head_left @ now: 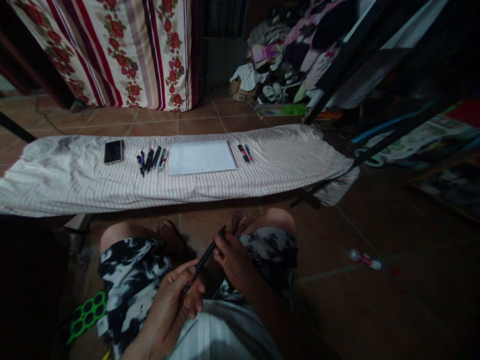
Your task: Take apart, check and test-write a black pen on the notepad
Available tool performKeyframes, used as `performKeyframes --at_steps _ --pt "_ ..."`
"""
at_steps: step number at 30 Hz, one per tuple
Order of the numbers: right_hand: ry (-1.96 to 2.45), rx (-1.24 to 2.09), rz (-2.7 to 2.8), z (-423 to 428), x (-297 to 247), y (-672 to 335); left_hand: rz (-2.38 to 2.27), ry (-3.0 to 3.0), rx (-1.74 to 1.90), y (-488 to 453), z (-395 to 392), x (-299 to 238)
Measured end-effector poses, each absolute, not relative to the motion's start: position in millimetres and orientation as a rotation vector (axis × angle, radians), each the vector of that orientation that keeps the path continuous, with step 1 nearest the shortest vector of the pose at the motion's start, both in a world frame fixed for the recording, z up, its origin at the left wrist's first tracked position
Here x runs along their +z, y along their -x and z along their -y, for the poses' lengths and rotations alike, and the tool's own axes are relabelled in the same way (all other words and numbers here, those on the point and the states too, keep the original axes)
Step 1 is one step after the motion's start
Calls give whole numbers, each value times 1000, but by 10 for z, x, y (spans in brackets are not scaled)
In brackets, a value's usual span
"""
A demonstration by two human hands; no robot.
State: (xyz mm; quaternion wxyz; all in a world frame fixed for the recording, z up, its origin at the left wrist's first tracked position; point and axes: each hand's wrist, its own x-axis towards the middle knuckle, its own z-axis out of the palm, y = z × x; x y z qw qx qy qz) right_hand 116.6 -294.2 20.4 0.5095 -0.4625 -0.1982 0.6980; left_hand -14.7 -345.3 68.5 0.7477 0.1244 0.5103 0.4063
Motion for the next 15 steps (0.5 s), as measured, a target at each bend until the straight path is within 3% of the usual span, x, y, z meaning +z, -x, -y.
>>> performKeyframes --at_steps 15 --pt "1180 1671 638 2631 303 -1088 -1066 -258 917 26 2969 678"
